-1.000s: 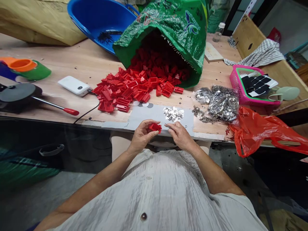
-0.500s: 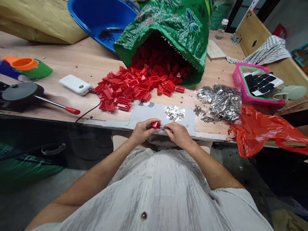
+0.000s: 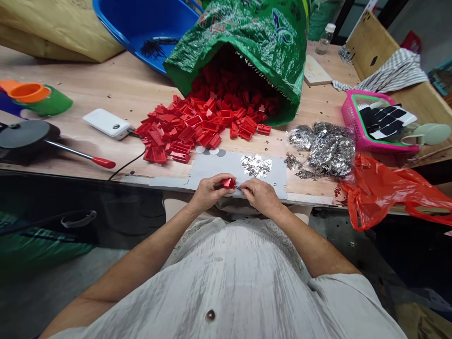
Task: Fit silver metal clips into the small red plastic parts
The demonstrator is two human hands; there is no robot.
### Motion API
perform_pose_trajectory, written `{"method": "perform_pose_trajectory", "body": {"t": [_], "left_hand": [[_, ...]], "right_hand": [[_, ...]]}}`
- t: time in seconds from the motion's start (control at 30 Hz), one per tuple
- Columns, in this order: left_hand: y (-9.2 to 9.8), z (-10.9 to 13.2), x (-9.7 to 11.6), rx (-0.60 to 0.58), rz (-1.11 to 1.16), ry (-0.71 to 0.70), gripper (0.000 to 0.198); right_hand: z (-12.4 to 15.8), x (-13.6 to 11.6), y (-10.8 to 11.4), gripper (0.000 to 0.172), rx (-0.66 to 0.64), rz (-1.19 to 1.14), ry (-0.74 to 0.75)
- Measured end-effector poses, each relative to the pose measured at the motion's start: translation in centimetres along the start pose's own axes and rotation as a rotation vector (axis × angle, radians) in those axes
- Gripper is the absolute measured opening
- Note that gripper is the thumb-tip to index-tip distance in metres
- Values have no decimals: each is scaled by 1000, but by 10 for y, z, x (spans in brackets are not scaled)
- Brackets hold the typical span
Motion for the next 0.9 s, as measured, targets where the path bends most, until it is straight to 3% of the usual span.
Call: {"method": "perform_pose_trajectory", "body": {"t": [0.33,0.6,0.77,0.9], "left_hand": [[-4,-1,-5,-4,-1,-3,29],[-1,2,-2,13,62,20,30],[1,15,3,34,264,62,32],[-6,24,10,14,639,160,35]], "right_hand": [[-3,-14,-11,16,-22,159,-164],[2,-9,-7,16,10,38,-97],[13,-13,12,20,83,-106,3],[22,-24,11,30,-3,-235,-6]]}}
Point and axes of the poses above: each hand's wrist, its own z-axis away from the middle knuckle, its own y-axis out of the back of the hand, x = y × z, the point moved 7 cm from there along -z, towards the middle knuckle, and after that the axes turned 7 degrees about y, right-handed, at the moved point
